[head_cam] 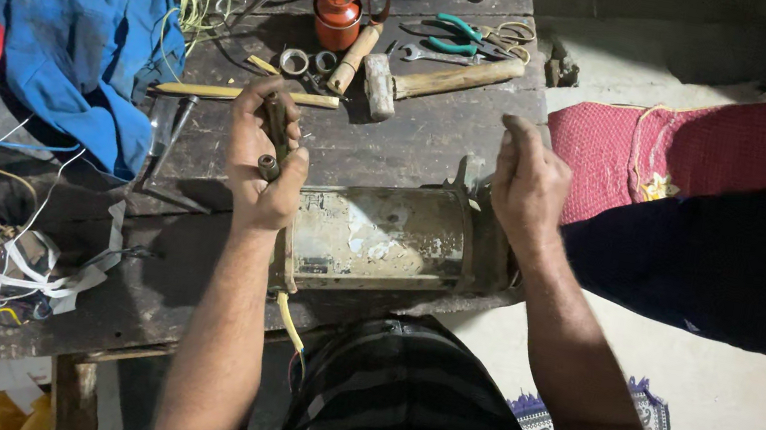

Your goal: The person uses a wrench and hammer to loosen and tighten bolts on a cylindrical motor. They repeatedly strike the motor housing and shaft while holding the body steady, then reposition the motor and continue hammering and wrenching.

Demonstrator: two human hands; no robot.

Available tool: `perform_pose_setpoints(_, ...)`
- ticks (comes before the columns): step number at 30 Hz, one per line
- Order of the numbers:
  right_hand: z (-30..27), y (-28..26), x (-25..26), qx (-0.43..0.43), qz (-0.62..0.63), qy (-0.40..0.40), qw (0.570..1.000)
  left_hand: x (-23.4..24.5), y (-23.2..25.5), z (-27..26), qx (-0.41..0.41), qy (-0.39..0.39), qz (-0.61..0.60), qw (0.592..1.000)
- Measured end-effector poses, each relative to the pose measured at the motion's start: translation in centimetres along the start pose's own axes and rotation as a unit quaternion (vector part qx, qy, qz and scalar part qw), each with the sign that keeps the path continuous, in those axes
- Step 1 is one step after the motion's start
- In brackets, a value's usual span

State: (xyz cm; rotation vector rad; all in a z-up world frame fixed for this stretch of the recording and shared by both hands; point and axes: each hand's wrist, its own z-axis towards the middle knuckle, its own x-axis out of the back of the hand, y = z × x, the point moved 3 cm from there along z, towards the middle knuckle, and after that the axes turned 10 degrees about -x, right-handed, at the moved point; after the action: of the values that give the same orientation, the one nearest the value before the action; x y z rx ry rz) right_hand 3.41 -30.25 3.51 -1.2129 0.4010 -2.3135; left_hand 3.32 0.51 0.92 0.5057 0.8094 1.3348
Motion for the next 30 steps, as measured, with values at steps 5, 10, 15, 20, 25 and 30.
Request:
perform_pose_setpoints(5, -0.7, -0.2, -0.3, 0.015, 0.007, -0.017, 1.000, 0.2, 0.0, -0.2, -0.005, 0.001, 0.000, 1.000)
perform_pose_setpoints(10, -0.5, 0.3, -0.8, 0.029, 0.027, -0.010, 0.999, 0.3, 0.0, -0.2, 0.010, 0.002, 0.009, 1.000)
perform_pose_setpoints(15, 0.9, 0.6, -1.5, -0.007, 0.053, -0.037, 0.998, 0.1, 0.2, 0.3, 0.010, -0.005, 0.033, 0.999)
perform_pose_setpoints(20, 1.4, 0.6, -1.8, 0.095, 0.084, 0.001, 0.992, 0.0, 0.1, 0.5, 0.050, 0.007, 0.014, 0.999)
perform_pose_setpoints(25, 2.6, 4.3, -4.4, -0.091, 0.129, -0.107, 0.982, 0.1, 0.0, 0.5, 0.052, 0.014, 0.036, 0.998)
perform_pose_setpoints(30, 4.5, 7.5, -10.6, -0.085, 0.124, -0.202, 0.968, 0.1, 0.0, 0.6, 0.044, 0.024, -0.004, 0.999)
